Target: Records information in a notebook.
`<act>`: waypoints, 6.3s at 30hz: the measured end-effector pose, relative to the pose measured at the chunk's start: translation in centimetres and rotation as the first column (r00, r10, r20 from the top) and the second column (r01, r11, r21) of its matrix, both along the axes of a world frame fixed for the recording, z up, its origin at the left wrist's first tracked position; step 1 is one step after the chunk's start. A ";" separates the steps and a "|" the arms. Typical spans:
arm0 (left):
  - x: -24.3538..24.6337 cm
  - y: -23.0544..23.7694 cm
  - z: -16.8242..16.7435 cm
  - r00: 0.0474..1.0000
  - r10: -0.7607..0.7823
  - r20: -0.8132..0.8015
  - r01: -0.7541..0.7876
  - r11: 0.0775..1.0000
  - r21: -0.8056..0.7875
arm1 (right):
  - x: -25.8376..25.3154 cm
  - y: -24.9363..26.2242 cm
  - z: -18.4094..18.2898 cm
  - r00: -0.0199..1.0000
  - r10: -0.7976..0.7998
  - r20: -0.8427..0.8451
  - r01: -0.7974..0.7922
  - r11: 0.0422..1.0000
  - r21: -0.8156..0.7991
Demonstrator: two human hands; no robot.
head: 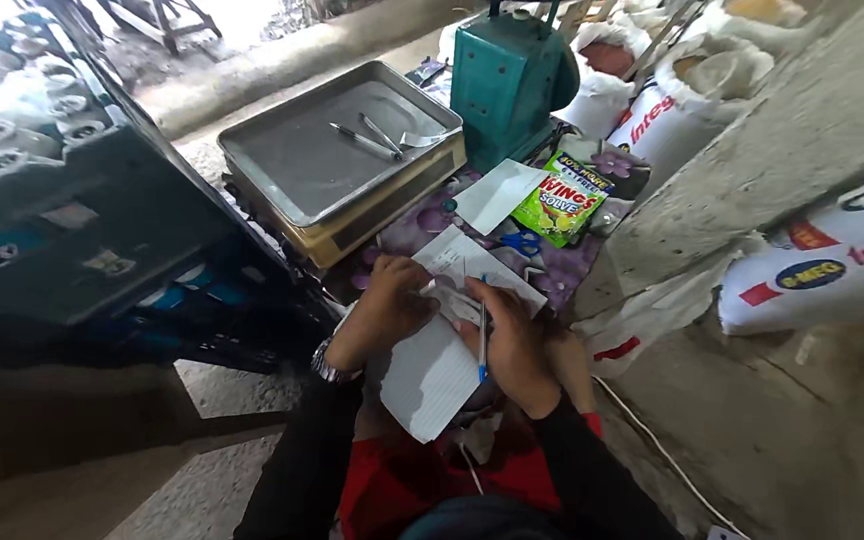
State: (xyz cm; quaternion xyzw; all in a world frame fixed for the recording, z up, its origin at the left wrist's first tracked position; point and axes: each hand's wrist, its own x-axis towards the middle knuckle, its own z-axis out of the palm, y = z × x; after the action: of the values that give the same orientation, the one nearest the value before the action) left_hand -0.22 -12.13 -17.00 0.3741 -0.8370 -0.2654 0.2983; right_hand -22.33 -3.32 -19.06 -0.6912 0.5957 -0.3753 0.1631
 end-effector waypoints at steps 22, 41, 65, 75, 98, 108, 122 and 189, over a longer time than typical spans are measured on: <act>0.4 14.4 -5.6 0.970 -0.044 -0.240 0.040 0.999 -0.022 | -4.6 5.5 -1.5 0.984 -0.137 0.117 0.145 0.987 -0.066; -3.0 15.7 0.1 0.646 0.406 -0.646 0.069 0.812 0.579 | -0.7 5.3 3.0 0.740 0.180 0.649 -0.233 0.972 -0.003; -2.1 17.2 -0.3 0.608 0.452 -0.652 -0.007 0.825 0.565 | -1.7 5.2 3.5 0.774 0.133 0.618 -0.090 0.991 -0.101; -2.7 16.6 0.2 0.691 0.485 -0.536 -0.134 0.815 0.564 | 0.0 5.8 3.2 0.695 0.197 0.691 -0.283 0.959 0.011; -1.8 15.0 0.1 0.846 0.293 -0.445 -0.095 0.905 0.414 | -2.7 3.4 3.2 0.790 0.417 0.450 -0.492 0.868 0.059; -3.2 2.5 2.0 0.828 0.432 -0.357 -0.424 0.899 0.107 | -5.9 -1.6 5.1 0.822 0.168 0.544 -0.167 0.985 -0.053; -3.1 0.1 -1.2 0.857 0.351 -0.377 -0.301 0.935 0.185 | -4.3 -3.1 1.9 0.817 0.313 0.484 -0.369 0.929 0.022; -2.7 -0.1 -1.0 0.830 0.367 -0.419 -0.264 0.922 0.285 | -3.1 -2.4 1.2 0.865 0.294 0.407 -0.342 0.938 0.051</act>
State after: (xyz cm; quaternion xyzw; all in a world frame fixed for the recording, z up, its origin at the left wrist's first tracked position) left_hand -2.94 -12.25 -18.00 0.4631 -0.6336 -0.3827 0.4874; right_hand -25.42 -5.68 -17.82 -0.6792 0.4501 -0.4373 0.3806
